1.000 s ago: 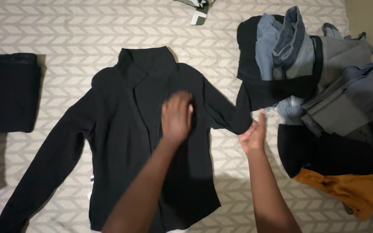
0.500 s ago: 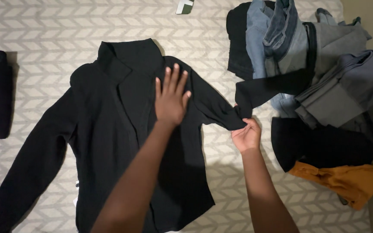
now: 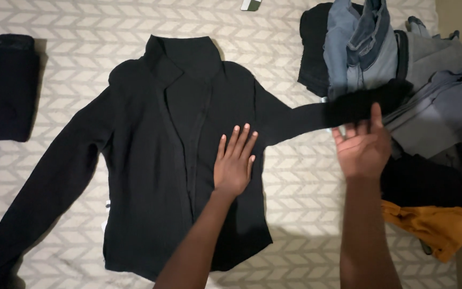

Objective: Folding various articles of clothing on a bed.

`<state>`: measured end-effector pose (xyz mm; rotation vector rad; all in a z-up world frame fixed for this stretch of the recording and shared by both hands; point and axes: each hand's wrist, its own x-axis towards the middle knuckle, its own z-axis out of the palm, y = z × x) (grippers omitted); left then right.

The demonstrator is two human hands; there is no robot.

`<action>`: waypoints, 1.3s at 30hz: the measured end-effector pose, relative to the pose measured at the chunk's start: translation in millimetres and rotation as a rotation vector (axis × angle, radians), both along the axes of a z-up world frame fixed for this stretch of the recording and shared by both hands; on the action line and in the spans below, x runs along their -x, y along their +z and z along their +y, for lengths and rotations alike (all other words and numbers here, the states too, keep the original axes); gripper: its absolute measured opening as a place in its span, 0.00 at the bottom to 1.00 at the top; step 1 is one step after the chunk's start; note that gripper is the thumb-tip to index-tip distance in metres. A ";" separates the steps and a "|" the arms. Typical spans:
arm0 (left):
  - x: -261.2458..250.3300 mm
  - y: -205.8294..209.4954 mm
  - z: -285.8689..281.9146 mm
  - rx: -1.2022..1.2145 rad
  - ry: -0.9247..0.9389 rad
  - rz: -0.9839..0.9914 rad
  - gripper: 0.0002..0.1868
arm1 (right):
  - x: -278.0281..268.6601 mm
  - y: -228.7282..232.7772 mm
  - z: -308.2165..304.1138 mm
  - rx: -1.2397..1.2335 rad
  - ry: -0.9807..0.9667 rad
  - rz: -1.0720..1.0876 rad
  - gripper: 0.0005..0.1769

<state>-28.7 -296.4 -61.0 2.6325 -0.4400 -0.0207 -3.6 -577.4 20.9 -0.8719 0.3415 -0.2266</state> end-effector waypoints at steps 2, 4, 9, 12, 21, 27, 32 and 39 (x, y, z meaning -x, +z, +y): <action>4.0 0.4 1.1 -0.019 -0.007 -0.007 0.33 | -5.1 1.6 0.5 0.115 -0.019 0.000 0.32; 5.8 1.7 1.6 -0.072 -0.015 -0.024 0.32 | -5.7 -15.9 -6.4 0.488 -0.016 -0.088 0.31; -1.0 40.4 5.4 -0.155 -0.082 0.140 0.31 | 35.4 29.5 107.9 1.381 0.439 -0.417 0.27; 13.1 66.2 13.6 -0.266 -0.187 0.431 0.31 | 74.0 49.3 167.8 1.774 0.704 -0.465 0.21; 132.0 31.7 55.1 0.235 0.031 -0.008 0.27 | 144.8 1.9 157.6 1.460 0.489 -0.053 0.16; 138.5 78.1 117.8 0.540 0.212 0.012 0.17 | 105.5 -82.9 133.7 1.124 0.213 0.345 0.09; 137.4 70.8 204.8 0.522 0.566 -0.247 0.07 | 76.5 -114.0 148.3 0.674 0.269 0.242 0.16; 95.4 21.4 294.3 0.450 0.690 -0.367 0.20 | 49.9 -114.6 147.5 1.071 0.408 0.004 0.48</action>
